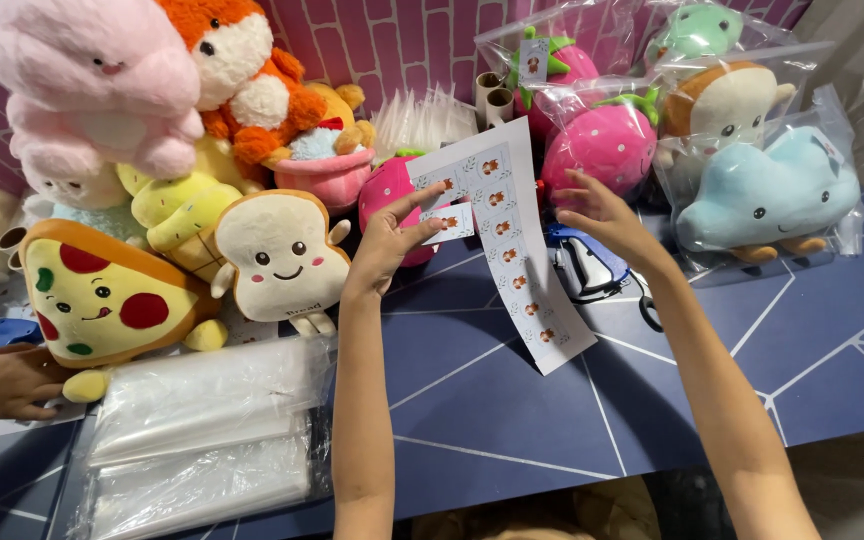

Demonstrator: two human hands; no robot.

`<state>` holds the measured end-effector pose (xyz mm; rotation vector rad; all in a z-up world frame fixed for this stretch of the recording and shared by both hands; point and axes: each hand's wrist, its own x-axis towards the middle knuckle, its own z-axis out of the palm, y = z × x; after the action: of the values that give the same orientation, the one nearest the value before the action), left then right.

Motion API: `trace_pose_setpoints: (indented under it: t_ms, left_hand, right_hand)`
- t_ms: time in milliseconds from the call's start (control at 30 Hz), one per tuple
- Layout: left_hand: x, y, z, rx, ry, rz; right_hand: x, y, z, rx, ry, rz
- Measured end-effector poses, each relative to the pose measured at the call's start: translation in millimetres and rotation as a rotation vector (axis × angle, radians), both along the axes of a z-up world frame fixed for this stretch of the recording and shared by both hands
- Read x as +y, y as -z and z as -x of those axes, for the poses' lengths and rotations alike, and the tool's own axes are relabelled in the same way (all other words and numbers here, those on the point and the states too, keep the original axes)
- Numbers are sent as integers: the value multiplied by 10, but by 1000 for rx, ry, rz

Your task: The person cuts a small sticker from a sheet using scissors, applies it to a hangtag, and attaches the tag to a pink plush strawberry. They then place the plush inside a plastic bag and seal the bag by hand.

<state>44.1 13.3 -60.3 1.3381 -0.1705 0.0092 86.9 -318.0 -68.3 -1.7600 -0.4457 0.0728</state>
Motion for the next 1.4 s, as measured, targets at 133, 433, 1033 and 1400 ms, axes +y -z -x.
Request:
trace_pose_setpoints:
  t_ms: [133, 433, 1033, 1400]
  left_hand:
    - [-14, 25, -10, -1, 13, 24]
    - [-71, -119, 113, -48, 36, 12]
    - [-743, -56, 255, -359, -539, -821]
    - [-518, 282, 303, -226, -407, -709]
  right_hand:
    - [221, 315, -239, 82, -72, -116]
    - [580, -269, -34, 33, 78, -223]
    - [144, -362, 74, -95, 157, -769]
    - [-162, 168, -110, 116, 269, -803]
